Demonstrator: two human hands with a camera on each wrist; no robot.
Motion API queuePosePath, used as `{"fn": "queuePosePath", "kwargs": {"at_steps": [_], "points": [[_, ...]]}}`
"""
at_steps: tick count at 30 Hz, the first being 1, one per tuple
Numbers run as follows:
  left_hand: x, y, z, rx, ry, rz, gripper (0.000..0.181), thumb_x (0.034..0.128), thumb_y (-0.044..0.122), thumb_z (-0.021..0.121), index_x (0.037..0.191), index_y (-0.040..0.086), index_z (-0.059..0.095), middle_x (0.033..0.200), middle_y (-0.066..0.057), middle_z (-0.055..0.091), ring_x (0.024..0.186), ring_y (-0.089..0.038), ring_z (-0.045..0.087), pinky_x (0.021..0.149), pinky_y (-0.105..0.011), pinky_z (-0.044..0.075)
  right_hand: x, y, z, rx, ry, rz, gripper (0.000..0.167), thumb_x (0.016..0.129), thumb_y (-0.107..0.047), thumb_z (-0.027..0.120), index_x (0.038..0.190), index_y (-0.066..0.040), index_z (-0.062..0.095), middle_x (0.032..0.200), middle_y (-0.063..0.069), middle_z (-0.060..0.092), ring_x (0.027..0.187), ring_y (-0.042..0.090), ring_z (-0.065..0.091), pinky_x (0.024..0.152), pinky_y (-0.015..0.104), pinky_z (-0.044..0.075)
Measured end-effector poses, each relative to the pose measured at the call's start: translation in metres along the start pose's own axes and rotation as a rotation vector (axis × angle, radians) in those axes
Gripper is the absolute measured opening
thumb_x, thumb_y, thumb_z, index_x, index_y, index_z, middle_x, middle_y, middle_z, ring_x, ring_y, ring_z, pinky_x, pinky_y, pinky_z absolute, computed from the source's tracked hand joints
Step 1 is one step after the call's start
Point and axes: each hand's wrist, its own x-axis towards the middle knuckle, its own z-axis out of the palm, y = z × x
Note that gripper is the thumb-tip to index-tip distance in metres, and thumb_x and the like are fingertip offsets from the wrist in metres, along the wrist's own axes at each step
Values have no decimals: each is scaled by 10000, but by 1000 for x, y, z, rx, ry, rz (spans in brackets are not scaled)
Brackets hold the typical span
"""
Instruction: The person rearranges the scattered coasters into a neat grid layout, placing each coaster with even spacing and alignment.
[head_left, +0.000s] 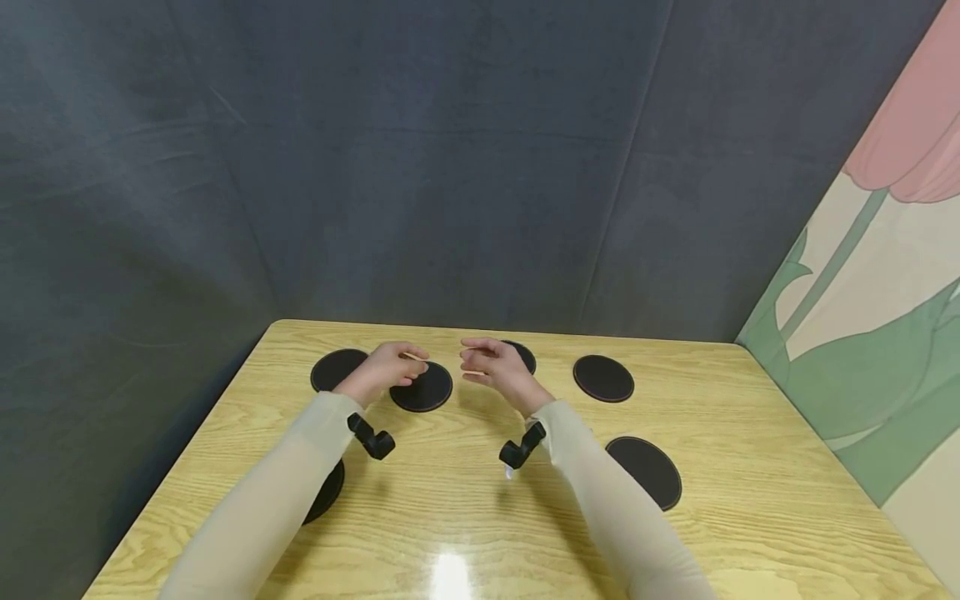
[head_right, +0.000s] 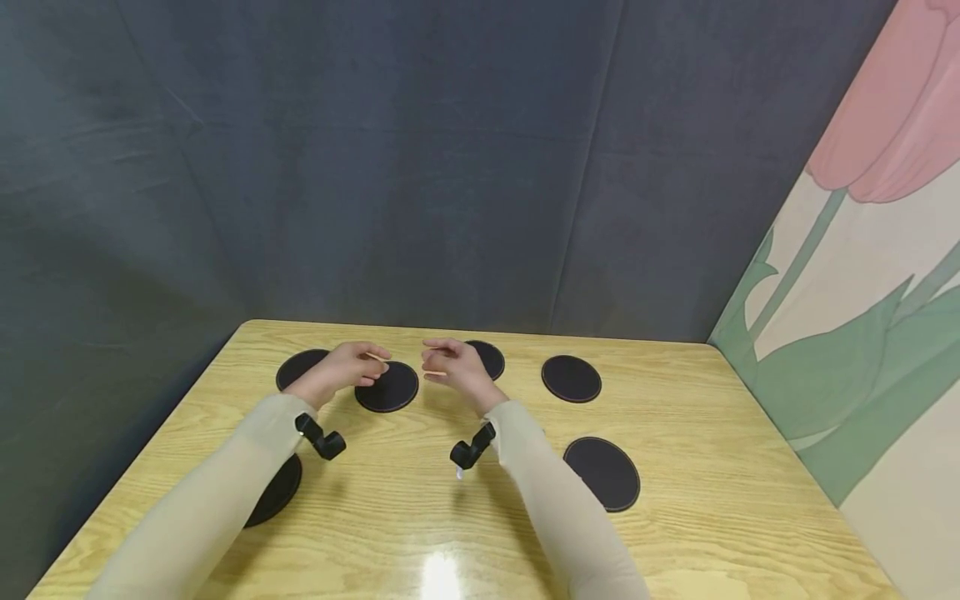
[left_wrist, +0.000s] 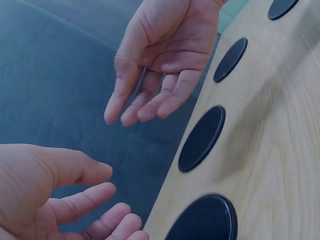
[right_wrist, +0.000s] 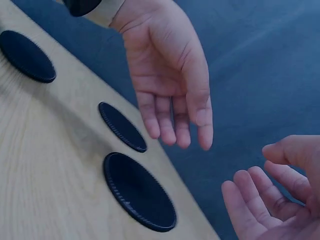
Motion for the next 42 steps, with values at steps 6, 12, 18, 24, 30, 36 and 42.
{"fn": "queuePosePath", "kwargs": {"at_steps": [6, 12, 18, 24, 30, 36, 42], "points": [[6, 19, 11, 6, -18, 34, 370, 953, 146, 575, 1297, 11, 564, 1312, -207, 557, 1181, -387, 556, 964, -411, 507, -6, -12, -21, 6, -2, -45, 426, 1007, -95, 499, 1416, 1, 431, 1328, 227, 481, 1140, 312, 564, 954, 346, 523], [15, 35, 21, -14, -29, 74, 338, 957, 149, 567, 1276, 38, 577, 1312, -168, 558, 1165, -335, 561, 976, -418, 491, -11, -21, -44, -1, 21, -60, 419, 1003, -116, 518, 1401, -4, 450, 1283, 149, 515, 1044, 194, 617, 938, 349, 533], [27, 54, 34, 7, -24, 120, 318, 945, 137, 588, 1248, 43, 593, 1213, -154, 598, 1138, -322, 566, 967, -446, 493, -10, -24, -69, -52, 39, -39, 432, 1002, -159, 535, 1401, -16, 455, 1316, 137, 512, 1011, 135, 614, 977, 407, 508], [40, 67, 46, 10, -17, 138, 307, 950, 126, 585, 1248, 57, 586, 1218, -126, 598, 1134, -296, 568, 957, -421, 494, -3, -15, -97, -116, 42, -19, 455, 1002, -196, 539, 1413, -25, 442, 1380, 179, 475, 1088, 203, 590, 1025, 466, 462], [58, 64, 55, -41, 2, 137, 321, 938, 118, 610, 1249, 49, 574, 1232, -141, 591, 1154, -306, 568, 1015, -453, 464, 5, -3, -117, -109, 65, 0, 532, 1004, -194, 534, 1461, 12, 357, 1472, 240, 360, 1286, 369, 446, 1084, 528, 377], [73, 54, 64, -23, 43, 124, 333, 925, 139, 632, 1243, 47, 594, 1239, -130, 594, 1119, -273, 574, 965, -406, 488, 10, 3, -125, -122, 79, 29, 518, 1020, -157, 495, 1474, 25, 323, 1479, 255, 334, 1346, 447, 353, 1097, 529, 360], [81, 41, 77, -22, 44, 85, 419, 909, 126, 646, 1307, 23, 565, 1297, -164, 552, 1144, -315, 558, 961, -431, 477, 19, 17, -130, -173, 100, 116, 534, 993, -160, 540, 1468, 4, 358, 1459, 245, 383, 1333, 435, 386, 1078, 522, 392]]}}
